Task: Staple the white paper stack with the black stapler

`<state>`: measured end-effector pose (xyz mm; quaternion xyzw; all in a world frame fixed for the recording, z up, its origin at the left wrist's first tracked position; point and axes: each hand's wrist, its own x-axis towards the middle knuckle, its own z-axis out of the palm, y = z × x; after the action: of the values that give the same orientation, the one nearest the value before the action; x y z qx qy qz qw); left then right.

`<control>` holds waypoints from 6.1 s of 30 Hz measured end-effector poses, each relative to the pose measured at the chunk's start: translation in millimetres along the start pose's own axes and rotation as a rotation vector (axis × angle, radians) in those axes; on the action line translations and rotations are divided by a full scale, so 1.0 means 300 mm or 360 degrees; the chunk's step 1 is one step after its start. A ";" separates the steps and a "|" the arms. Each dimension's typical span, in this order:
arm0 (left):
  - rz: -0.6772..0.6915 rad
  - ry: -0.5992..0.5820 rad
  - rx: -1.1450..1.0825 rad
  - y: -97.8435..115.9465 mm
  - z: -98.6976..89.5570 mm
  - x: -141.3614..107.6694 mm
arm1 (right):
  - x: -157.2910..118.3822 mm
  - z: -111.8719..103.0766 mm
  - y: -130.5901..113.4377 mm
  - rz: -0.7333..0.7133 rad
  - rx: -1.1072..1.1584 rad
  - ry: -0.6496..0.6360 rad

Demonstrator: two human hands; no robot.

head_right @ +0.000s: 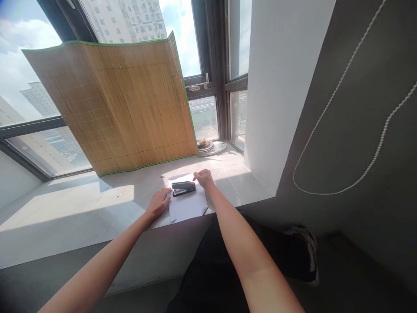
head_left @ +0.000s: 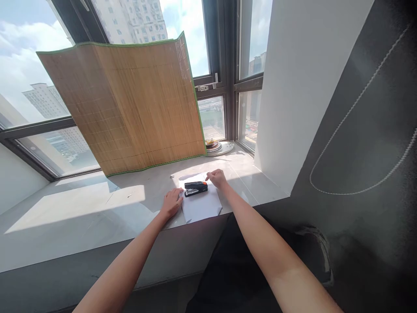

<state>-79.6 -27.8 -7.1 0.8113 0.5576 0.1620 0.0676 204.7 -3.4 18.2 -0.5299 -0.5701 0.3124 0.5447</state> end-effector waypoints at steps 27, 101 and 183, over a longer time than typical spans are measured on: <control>-0.0107 0.0064 -0.0262 -0.044 0.015 0.024 | -0.012 0.020 0.004 -0.0283 -0.0707 -0.0114; -0.0776 0.0306 -0.3257 -0.024 -0.009 -0.002 | -0.168 0.250 -0.166 -0.2267 -0.1490 -0.0384; 0.0967 0.1044 0.0201 0.055 -0.019 -0.041 | -0.078 0.134 -0.101 -0.0703 0.0160 -0.0858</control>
<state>-70.9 -45.8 0.7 0.8464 0.2949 0.3887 -0.2131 154.8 -23.9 31.2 -0.2649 -0.7781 0.3434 0.4544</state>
